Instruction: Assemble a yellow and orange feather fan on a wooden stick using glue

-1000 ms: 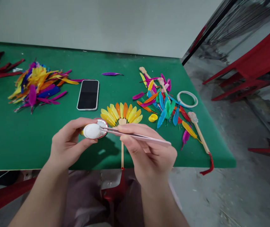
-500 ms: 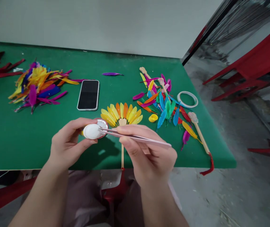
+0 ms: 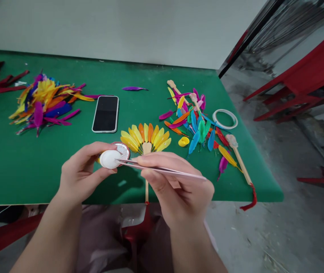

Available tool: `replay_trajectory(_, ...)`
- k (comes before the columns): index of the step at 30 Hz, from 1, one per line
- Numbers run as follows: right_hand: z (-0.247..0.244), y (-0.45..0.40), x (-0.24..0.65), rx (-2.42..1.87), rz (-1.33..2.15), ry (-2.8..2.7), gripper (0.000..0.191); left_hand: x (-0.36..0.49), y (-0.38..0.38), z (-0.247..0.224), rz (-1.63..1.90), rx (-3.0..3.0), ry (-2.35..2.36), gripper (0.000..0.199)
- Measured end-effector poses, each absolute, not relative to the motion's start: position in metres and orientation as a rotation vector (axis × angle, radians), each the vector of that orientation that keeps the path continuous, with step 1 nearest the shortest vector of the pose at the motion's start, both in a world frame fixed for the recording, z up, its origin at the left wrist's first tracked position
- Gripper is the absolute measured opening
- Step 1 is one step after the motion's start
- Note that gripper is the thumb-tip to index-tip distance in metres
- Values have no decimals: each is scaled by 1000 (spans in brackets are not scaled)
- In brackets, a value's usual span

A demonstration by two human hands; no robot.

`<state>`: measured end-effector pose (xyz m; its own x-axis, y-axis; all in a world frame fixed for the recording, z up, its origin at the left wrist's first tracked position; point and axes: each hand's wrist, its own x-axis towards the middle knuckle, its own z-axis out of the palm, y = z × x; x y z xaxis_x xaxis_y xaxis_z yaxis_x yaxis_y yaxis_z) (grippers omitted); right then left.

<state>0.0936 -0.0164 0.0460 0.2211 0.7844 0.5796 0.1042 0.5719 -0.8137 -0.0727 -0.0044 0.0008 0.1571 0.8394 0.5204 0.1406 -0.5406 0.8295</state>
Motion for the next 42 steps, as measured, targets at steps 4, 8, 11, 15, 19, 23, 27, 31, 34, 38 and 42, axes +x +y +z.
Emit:
replay_trajectory(4, 43, -15, 96, -863, 578, -1269, 14, -72, -4, 1, 1439, 1826, 911, 37)
replay_trajectory(8, 42, -15, 95, -864, 584, -1250, 13, -73, -5, 1, 1431, 1828, 900, 38)
replay_trajectory(11, 45, -16, 94, -881, 572, -1281, 11, -73, -4, 1, 1424, 1816, 899, 39)
replay_trajectory(15, 48, -18, 93, -885, 560, -1295, 9, -73, -4, 1, 1434, 1821, 907, 37)
replay_trajectory(19, 44, -16, 96, -870, 553, -1320, 14, -72, -4, 1, 1428, 1826, 890, 40)
replay_trajectory(23, 42, -15, 96, -903, 578, -1254, 12, -72, -5, 1, 1436, 1810, 884, 38)
replay_trajectory(27, 46, -16, 93, -919, 555, -1261, 10, -72, -5, 1, 1435, 1785, 915, 37)
replay_trajectory(31, 48, -18, 93, -907, 570, -1291, 10, -73, -5, 0, 1434, 1784, 925, 36)
replay_trajectory(34, 45, -16, 95, -900, 565, -1276, 11, -72, -5, 1, 1436, 1788, 921, 35)
replay_trajectory(38, 40, -13, 99, -878, 539, -1300, 11, -72, -5, 1, 1442, 1788, 924, 33)
replay_trajectory(42, 39, -12, 100, -862, 534, -1308, 12, -73, -5, 0, 1463, 1779, 925, 32)
